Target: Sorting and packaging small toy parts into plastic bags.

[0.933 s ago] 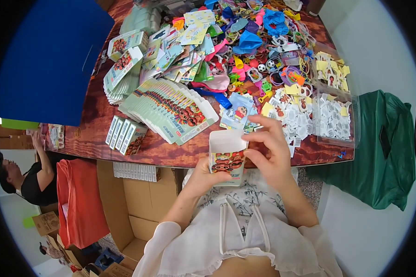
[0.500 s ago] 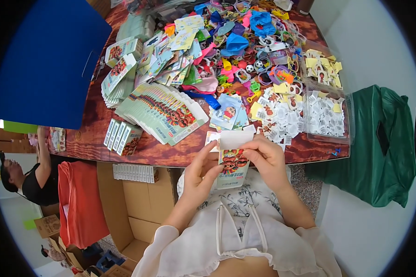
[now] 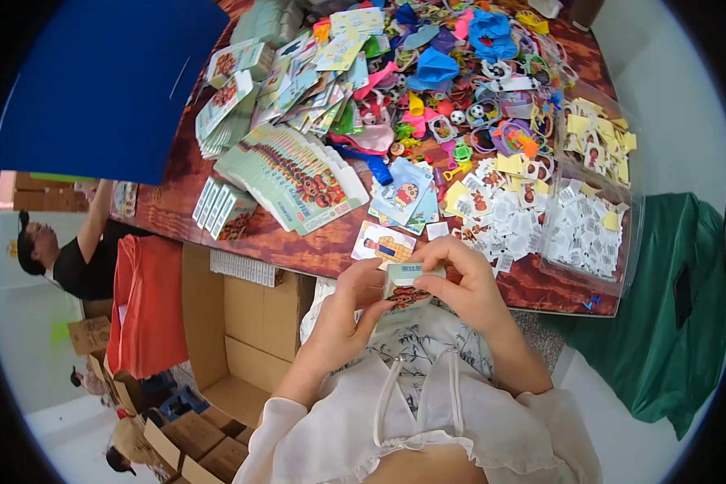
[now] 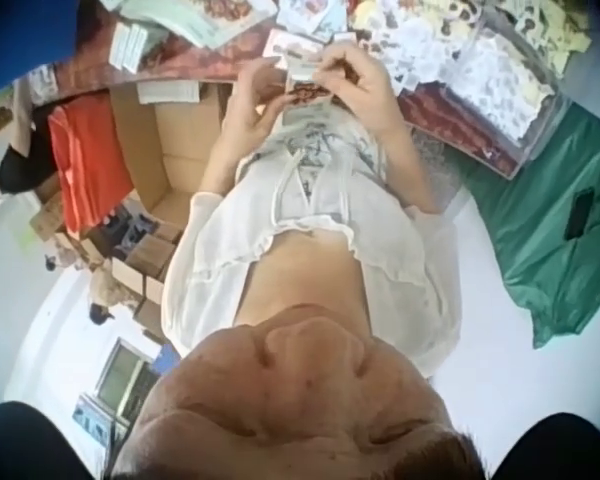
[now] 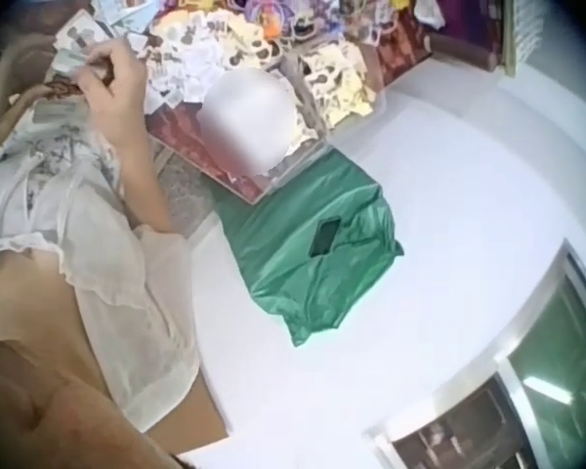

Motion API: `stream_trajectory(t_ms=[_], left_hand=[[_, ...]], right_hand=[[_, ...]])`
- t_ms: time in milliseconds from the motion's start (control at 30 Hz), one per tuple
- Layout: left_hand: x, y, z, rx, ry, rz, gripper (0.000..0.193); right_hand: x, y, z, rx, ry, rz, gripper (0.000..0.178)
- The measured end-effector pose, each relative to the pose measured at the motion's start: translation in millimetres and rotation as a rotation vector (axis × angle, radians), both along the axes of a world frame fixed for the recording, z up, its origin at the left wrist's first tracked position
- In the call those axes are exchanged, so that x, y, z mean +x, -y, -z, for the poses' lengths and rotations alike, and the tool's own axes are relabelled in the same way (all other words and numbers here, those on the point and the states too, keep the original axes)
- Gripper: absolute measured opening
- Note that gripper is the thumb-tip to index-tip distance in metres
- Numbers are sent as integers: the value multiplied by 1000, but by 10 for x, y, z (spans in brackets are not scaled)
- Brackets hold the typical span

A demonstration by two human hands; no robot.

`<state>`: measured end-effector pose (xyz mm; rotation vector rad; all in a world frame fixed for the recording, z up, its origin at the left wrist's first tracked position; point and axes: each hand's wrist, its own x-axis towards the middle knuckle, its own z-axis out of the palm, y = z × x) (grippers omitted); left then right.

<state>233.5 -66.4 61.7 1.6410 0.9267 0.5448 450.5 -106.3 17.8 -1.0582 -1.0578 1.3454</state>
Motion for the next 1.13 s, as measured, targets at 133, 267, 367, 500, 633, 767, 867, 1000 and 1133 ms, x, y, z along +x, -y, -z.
stream_trajectory(t_ms=[133,267,367,500,633,767,867,1000,1133], left_hand=[[-24,65,-62,-69,-50,26,67],[-55,78,-72,-150,-42,20,70],[-71,45,-73,-143,-25,47,73],[-148,-39,-34,-143,1,85,73],[-212,-125,-19,-196,-8,162,67],[-423,-228,209,-214,79,224,65],[-541,-324,275,-629,375,53,72],[-501,-374,434,-49,256,182,108],[-718,-536,674,-189,288,138,118]], right_hand=[[-16,-49,-75,-129,28,-2,9],[-36,-42,-45,-112,-93,29,7],[-67,23,-48,7,-56,70,15],[-126,197,-1,249,251,133,24],[-296,305,34,229,212,193,21],[-452,239,44,170,225,233,18],[-514,91,5,-246,-154,298,18],[-846,-98,100,-315,-601,340,19],[-988,-173,233,-433,-168,24,34]])
